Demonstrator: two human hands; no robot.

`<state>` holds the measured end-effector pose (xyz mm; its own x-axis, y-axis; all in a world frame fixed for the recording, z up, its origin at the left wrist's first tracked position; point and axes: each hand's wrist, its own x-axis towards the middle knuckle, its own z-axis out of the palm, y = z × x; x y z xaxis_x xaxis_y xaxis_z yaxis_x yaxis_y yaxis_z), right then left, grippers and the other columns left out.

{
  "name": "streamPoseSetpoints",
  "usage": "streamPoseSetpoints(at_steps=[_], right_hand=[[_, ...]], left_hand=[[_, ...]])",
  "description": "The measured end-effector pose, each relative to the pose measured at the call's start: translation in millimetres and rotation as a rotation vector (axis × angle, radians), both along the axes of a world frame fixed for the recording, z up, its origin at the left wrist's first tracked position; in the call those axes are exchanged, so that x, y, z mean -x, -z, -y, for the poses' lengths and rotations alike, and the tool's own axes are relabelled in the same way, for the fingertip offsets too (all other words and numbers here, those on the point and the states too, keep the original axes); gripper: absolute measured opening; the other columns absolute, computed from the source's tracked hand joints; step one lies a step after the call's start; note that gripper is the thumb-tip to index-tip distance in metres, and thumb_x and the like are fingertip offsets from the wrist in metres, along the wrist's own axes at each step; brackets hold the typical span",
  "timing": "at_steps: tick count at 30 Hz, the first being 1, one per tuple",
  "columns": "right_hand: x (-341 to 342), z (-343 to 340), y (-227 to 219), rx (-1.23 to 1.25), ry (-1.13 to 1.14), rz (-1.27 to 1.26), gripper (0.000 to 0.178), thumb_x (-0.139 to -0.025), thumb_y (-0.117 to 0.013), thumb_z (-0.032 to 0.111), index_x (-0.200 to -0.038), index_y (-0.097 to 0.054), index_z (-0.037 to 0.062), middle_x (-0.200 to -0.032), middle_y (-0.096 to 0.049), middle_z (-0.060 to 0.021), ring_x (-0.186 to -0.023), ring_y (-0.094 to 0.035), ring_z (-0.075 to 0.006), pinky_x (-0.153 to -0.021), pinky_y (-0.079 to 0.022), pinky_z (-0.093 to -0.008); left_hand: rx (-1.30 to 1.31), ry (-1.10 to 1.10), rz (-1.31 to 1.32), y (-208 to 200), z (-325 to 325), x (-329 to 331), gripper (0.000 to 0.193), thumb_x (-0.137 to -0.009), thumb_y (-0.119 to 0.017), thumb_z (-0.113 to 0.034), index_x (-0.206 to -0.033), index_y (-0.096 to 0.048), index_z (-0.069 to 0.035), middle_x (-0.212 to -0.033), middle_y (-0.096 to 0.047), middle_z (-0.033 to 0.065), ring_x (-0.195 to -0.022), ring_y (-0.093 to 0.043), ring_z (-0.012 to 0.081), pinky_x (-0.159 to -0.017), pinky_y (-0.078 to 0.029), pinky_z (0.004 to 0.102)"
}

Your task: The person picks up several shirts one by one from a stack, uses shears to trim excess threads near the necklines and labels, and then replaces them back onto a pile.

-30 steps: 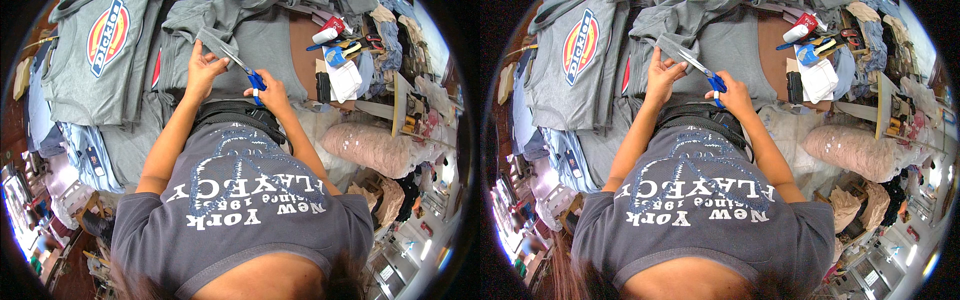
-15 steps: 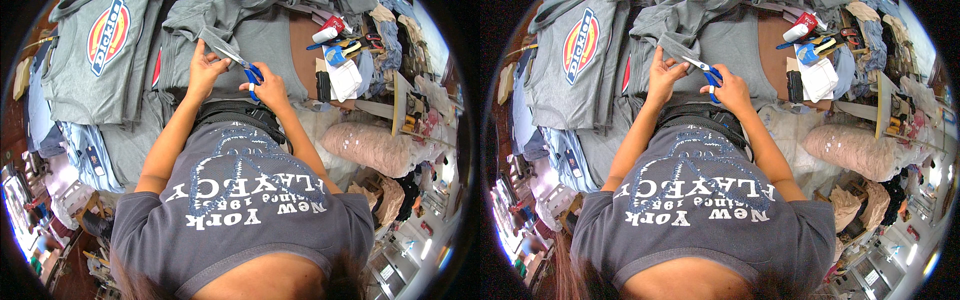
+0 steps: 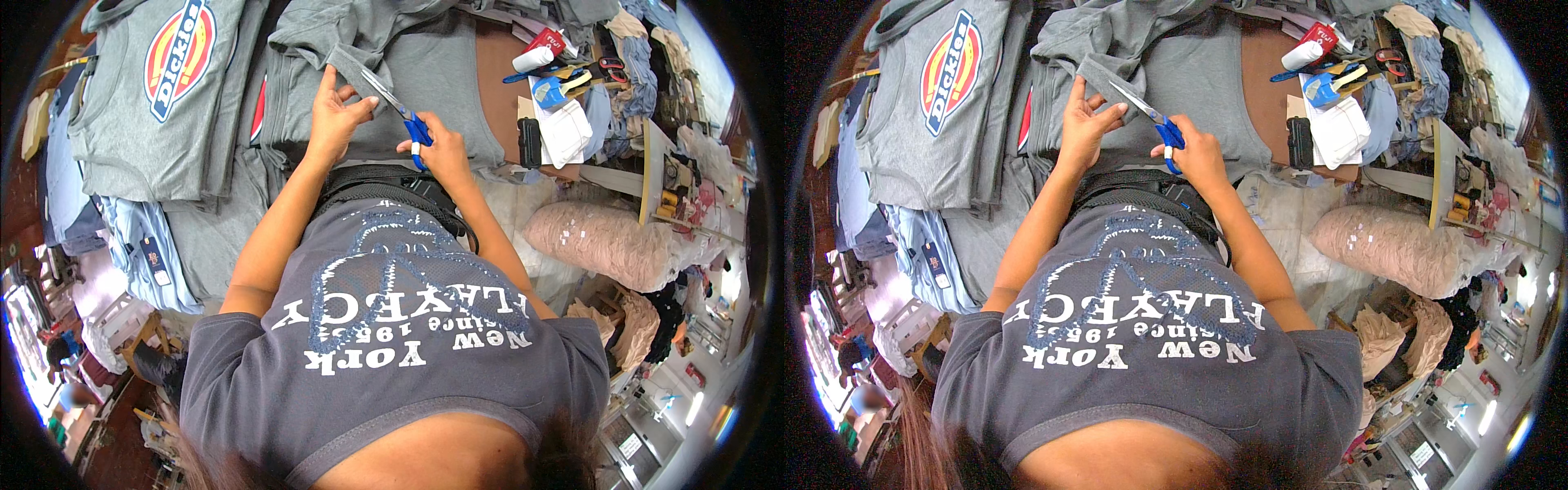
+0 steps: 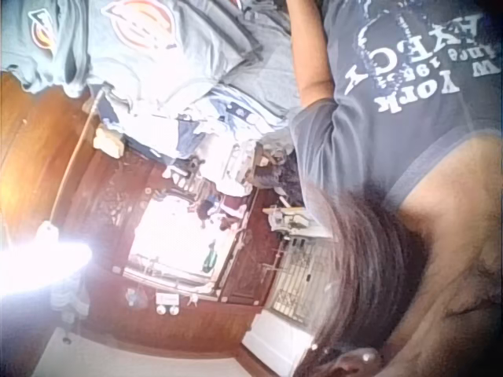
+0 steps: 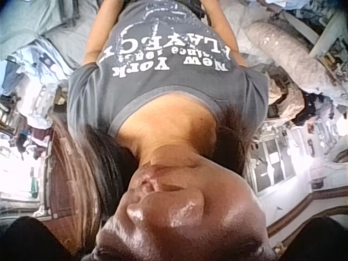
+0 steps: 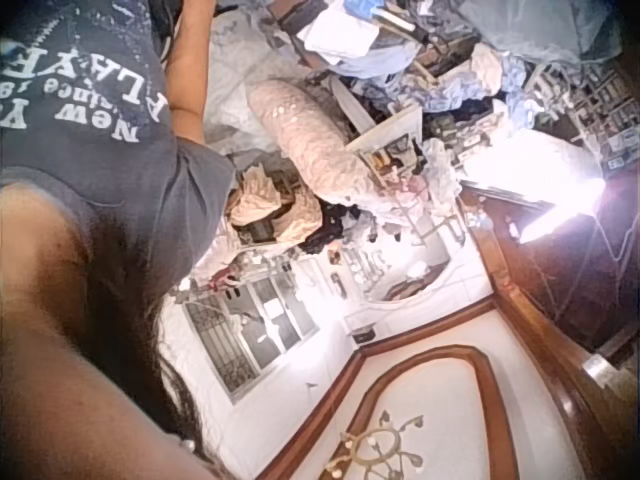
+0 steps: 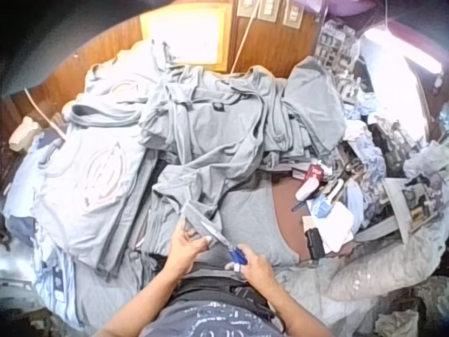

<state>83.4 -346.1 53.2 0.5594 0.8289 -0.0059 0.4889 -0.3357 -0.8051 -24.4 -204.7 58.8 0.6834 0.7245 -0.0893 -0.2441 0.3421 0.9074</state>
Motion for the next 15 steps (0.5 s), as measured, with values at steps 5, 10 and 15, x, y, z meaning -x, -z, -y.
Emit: streamPoseSetpoints(at_steps=[5, 10, 15], right_hand=[[1, 0, -4, 0.081, -0.012, -0.106, 0.028, -0.067, -0.064, 0.010, -0.092, -0.052, 0.0073, -0.061, -0.062, -0.0048, -0.053, -0.059, -0.0160, -0.048, -0.042, -0.0267], [0, 1, 2, 0.039, 0.011, -0.171, 0.032, -0.065, -0.067, 0.011, -0.093, -0.053, 0.0069, -0.062, -0.062, -0.0059, -0.055, -0.058, -0.0131, -0.047, -0.041, -0.0250], [-1, 2, 6, 0.033, 0.015, -0.050, 0.041, -0.062, -0.072, 0.021, -0.095, -0.053, 0.0067, -0.066, -0.062, -0.0096, -0.055, -0.059, -0.0212, -0.050, -0.044, -0.0290]], left_hand=[[-0.012, -0.006, -0.046, 3, 0, 1, 0.077, -0.070, -0.060, 0.006, -0.131, -0.014, -0.002, -0.087, -0.054, 0.0076, -0.074, -0.056, 0.0123, -0.056, -0.047, 0.0224], [-0.046, -0.097, 0.025, 7, -6, 1, 0.060, -0.071, -0.060, 0.005, -0.123, -0.031, 0.003, -0.086, -0.054, 0.0062, -0.072, -0.054, 0.0097, -0.062, -0.043, 0.0193], [0.009, -0.123, 0.076, 8, -9, 1, 0.045, -0.072, -0.059, 0.004, -0.113, -0.042, 0.004, -0.084, -0.055, 0.0046, -0.072, -0.055, 0.0083, -0.063, -0.041, 0.0182]])
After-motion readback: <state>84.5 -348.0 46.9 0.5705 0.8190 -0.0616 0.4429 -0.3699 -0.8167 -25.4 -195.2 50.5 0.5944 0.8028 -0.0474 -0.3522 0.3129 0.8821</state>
